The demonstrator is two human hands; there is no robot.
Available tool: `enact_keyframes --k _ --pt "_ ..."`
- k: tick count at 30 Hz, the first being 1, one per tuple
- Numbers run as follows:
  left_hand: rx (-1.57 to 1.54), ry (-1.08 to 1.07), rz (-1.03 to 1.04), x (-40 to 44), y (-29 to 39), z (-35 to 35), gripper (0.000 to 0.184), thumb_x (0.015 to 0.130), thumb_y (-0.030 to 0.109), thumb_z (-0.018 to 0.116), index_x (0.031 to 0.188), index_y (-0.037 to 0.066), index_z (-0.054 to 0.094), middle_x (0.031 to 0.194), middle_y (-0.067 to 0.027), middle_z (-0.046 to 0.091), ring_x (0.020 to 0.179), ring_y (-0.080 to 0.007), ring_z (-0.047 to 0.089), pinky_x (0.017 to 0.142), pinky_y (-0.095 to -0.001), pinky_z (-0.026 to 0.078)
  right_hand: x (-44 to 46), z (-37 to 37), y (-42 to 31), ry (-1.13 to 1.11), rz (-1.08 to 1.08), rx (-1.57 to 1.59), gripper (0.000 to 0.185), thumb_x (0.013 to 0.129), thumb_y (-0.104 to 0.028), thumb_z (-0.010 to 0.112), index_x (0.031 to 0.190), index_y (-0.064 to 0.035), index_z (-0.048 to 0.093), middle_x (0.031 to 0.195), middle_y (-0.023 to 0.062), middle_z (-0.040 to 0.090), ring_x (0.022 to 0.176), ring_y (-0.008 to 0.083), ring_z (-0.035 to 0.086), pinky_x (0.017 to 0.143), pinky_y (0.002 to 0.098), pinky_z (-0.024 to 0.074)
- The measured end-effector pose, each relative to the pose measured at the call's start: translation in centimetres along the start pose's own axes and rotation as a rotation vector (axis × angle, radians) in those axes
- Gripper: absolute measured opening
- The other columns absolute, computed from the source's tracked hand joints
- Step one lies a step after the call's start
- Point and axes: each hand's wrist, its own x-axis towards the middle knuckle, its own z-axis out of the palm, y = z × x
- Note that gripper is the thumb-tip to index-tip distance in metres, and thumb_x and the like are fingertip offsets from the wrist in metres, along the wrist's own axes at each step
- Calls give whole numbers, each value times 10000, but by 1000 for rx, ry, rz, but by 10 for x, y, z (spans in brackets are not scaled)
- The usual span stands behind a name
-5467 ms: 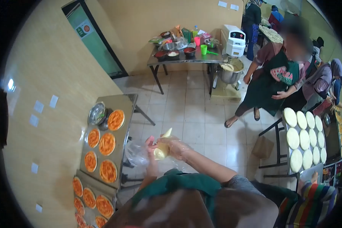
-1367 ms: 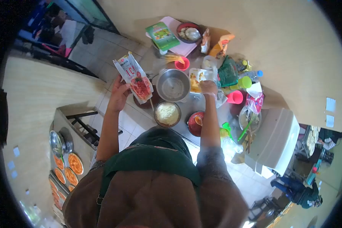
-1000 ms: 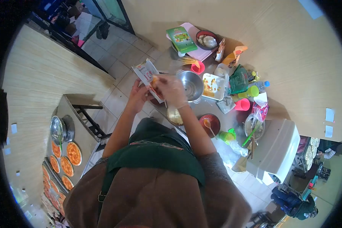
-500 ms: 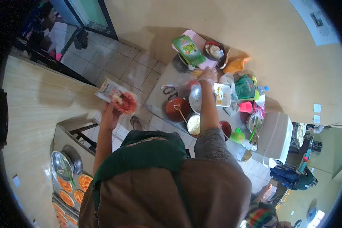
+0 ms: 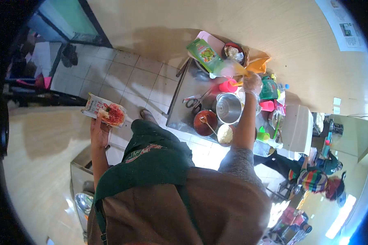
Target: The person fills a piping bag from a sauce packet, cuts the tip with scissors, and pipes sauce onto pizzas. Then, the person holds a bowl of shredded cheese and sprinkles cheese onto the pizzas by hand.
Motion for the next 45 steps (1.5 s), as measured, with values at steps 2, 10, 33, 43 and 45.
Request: enact_keyframes --k 2,10,33,43,45 --pt "13 -27 -41 26 11 3 391 924 210 510 1276 124 363 1197 -57 514 1059 -186 546 835 -375 499 12 -22 -11 14 -25 114 247 772 -272 618 970 -139 679 822 130 660 759 277 645 685 382 505" --pt "130 -142 -106 181 53 12 506 878 311 581 1296 146 350 1175 -50 516 1025 -170 551 773 -386 516 62 -32 -248 -297 179 997 262 840 -210 628 989 5 643 815 21 623 667 66 553 598 221 491" --pt "-64 389 471 574 377 -128 457 899 286 558 1245 119 310 1077 -53 520 890 -137 567 699 -318 534 139 145 -1013 -233 -1286 332 393 868 -242 489 1199 -29 480 957 152 532 868 293 556 654 392 489" --pt "-46 498 455 707 548 -259 390 868 145 556 1221 62 413 1035 -68 565 875 -173 596 717 -312 515 190 159 -1264 -435 -1531 543 437 771 -210 575 1139 17 507 980 190 513 952 353 488 827 416 408" --pt "-98 544 473 729 588 -283 419 862 120 543 1244 54 386 1054 -82 560 918 -202 596 744 -348 527 207 169 -1314 -472 -1599 661 506 752 -250 641 1160 22 518 1049 202 507 1007 349 486 851 403 408"
